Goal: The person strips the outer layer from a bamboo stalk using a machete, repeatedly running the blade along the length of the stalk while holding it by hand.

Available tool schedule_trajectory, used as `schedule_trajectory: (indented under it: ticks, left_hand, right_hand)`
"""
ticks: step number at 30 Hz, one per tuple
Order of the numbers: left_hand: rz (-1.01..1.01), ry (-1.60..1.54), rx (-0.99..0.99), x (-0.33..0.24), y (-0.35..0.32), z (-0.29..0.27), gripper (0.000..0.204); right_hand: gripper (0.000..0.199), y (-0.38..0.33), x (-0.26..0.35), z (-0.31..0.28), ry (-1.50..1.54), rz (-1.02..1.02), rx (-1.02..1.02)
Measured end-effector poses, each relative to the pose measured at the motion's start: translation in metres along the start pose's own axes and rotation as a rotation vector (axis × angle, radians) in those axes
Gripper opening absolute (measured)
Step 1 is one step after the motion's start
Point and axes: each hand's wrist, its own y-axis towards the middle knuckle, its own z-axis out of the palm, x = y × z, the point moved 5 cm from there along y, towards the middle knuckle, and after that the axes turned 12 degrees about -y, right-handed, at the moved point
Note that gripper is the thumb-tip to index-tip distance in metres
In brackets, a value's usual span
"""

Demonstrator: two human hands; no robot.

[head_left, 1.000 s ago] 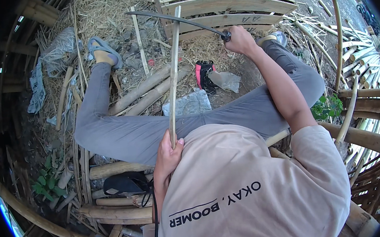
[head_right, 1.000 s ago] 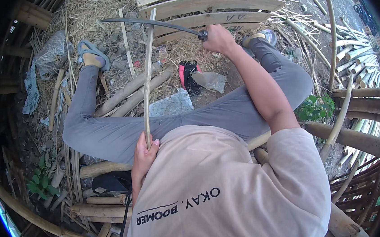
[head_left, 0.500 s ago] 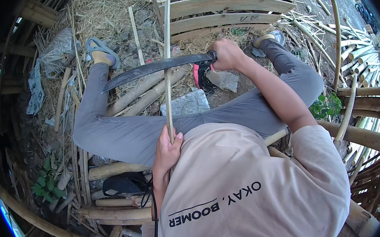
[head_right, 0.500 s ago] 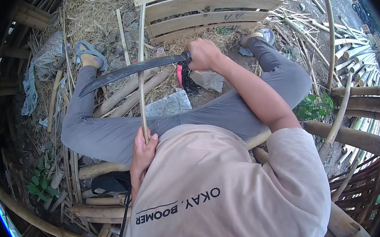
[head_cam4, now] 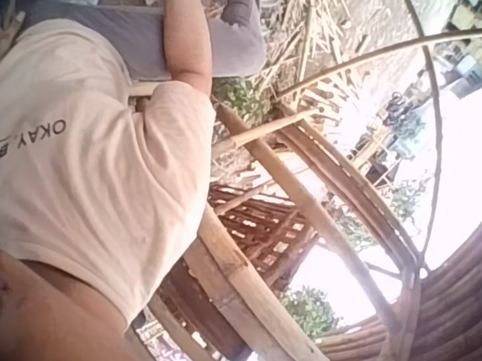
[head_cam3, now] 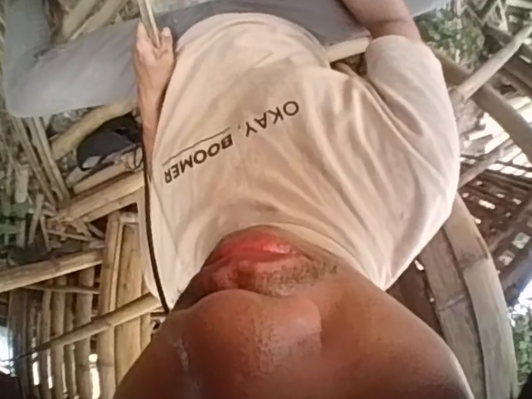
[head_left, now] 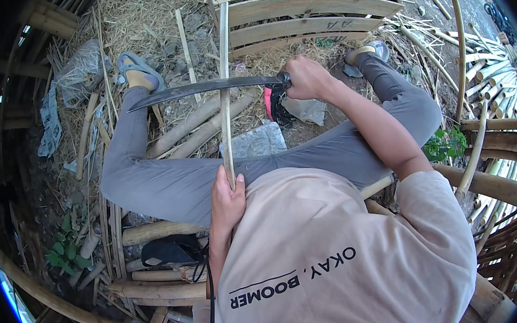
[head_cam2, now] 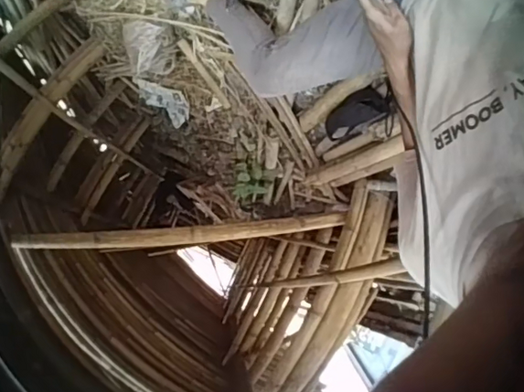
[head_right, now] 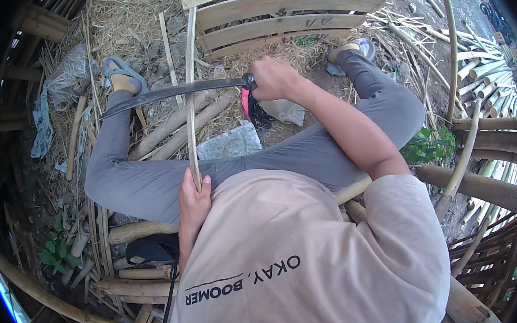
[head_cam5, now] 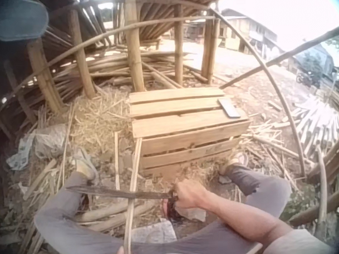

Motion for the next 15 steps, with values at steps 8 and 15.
schedule_trajectory:
  ticks: [8,15]
  left_hand:
    - [0.011,0.015,0.047,0.004,-0.010,0.001,0.021]
    - [-0.011,-0.028,0.066,0.004,-0.011,0.000,0.021]
  right_hand:
    - [0.031,0.008,-0.029,-0.007,-0.064,0.119,-0.080]
    - [0.029,0.012,-0.031,-0.007,-0.122,0.088,-0.094]
